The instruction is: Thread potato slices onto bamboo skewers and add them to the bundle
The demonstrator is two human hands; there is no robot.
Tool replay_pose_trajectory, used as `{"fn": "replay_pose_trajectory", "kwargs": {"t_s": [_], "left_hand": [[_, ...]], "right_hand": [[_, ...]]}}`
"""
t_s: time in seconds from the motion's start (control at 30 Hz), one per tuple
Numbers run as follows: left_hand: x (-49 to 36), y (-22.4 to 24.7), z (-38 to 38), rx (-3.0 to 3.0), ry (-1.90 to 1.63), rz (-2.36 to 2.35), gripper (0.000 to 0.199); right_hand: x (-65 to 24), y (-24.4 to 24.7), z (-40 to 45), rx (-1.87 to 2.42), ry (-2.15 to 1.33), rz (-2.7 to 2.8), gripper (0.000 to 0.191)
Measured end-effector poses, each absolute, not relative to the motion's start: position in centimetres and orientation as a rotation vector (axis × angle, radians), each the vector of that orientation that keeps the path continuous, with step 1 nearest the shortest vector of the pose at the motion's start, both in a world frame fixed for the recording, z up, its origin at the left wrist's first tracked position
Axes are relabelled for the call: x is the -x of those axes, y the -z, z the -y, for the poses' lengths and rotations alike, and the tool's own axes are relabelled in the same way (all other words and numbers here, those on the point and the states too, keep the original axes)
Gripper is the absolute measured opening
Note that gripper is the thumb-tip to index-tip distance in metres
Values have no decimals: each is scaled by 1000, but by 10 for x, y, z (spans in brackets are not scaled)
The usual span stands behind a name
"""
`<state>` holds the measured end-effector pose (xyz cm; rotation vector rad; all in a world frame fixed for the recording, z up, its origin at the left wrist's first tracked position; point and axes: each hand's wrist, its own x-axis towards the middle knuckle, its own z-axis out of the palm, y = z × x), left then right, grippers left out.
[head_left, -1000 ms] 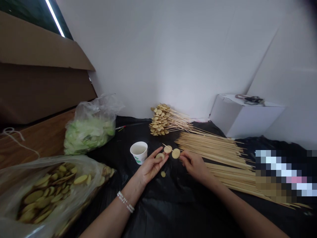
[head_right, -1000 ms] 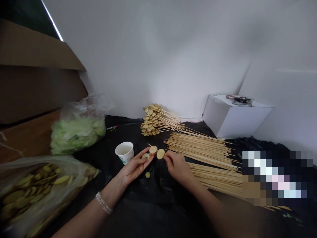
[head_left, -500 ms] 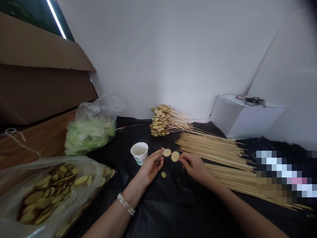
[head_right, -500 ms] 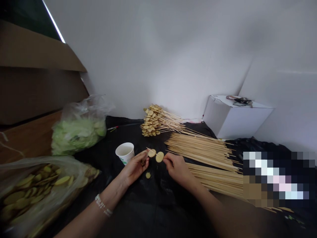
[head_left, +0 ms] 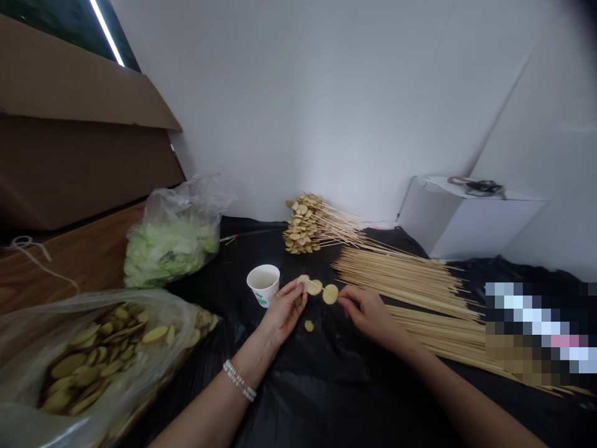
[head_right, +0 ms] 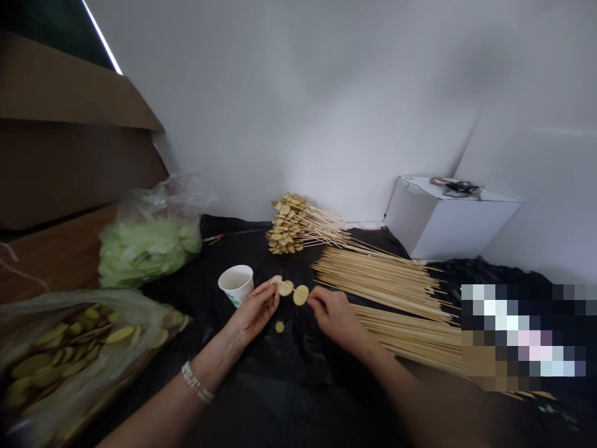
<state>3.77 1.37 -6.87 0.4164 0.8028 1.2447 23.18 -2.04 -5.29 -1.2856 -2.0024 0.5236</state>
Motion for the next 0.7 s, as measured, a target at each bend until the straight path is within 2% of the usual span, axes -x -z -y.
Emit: {"fn": "replay_pose_trajectory", "kwargs": {"t_s": [0.47, 0.7], "left_hand": [[-38, 71, -15, -379, -1266, -813, 9], [-38, 71, -15, -334, -1273, -817, 14]], "right_hand": [[-254, 42, 14, 1345, -591, 2125, 18], [-256, 45, 11, 1364, -584, 2121, 18]]}}
